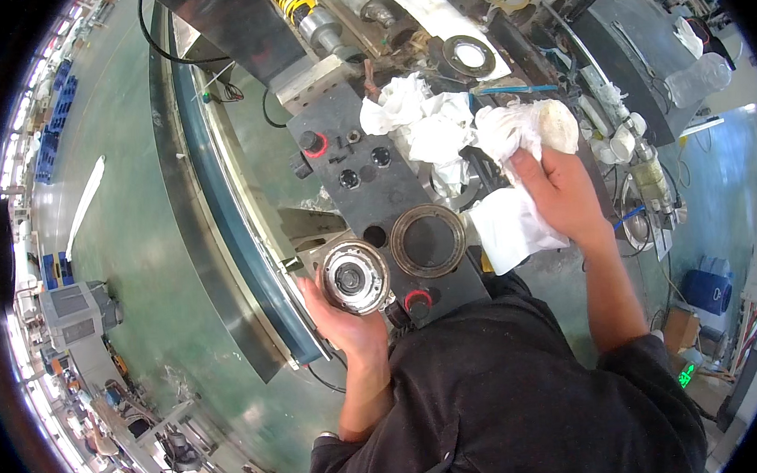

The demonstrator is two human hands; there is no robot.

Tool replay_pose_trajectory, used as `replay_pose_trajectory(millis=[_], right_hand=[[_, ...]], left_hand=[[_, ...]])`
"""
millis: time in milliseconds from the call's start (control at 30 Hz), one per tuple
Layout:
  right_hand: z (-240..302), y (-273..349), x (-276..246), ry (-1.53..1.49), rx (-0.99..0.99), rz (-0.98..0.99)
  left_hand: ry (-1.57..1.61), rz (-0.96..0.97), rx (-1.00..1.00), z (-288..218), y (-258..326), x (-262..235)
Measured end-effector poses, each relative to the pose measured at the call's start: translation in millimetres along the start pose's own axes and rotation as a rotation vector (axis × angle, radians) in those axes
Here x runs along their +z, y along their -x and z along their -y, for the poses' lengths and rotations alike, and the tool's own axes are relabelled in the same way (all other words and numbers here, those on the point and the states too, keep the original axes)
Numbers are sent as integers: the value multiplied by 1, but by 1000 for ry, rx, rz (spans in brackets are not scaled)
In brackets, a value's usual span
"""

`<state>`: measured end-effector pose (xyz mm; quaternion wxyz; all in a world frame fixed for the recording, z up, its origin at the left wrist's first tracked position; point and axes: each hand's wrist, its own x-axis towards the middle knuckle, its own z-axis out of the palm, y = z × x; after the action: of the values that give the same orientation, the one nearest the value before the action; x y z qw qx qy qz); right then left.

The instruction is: The person wipes and cleans circular industrial bearings using a white cloth, then places them onto a metal shaft on an industrial machine.

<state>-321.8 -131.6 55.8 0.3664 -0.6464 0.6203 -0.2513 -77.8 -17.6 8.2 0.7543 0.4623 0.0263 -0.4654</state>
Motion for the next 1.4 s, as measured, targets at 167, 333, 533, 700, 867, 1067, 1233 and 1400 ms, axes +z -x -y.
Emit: replay_pose_trajectory(millis=[167, 333, 533, 700, 867, 1067, 1233, 1400], right_hand=[[3, 2, 13, 75, 4, 45], [9, 1, 18, 237, -37, 89], [6, -5, 26, 293, -130, 70], [18, -12, 28, 359, -78, 33], [2, -17, 24, 315, -170, -120], [4, -19, 30, 132, -116, -59], [1, -24, 38, 189, -108, -22], [28, -23, 27, 399, -192, 32]], left_hand=[[-91, 32, 18, 3, 2, -8], [-231, 119, 55, 2, 6, -11], [-192, 187, 20, 2, 6, -4], [-196, 208, 28, 0, 7, 2], [-199, 227, 30, -3, 7, 3], [-138, 172, 15, 2, 8, 1], [-157, 265, 77, 1, 11, 1], [-302, 350, 150, -3, 13, -1]])
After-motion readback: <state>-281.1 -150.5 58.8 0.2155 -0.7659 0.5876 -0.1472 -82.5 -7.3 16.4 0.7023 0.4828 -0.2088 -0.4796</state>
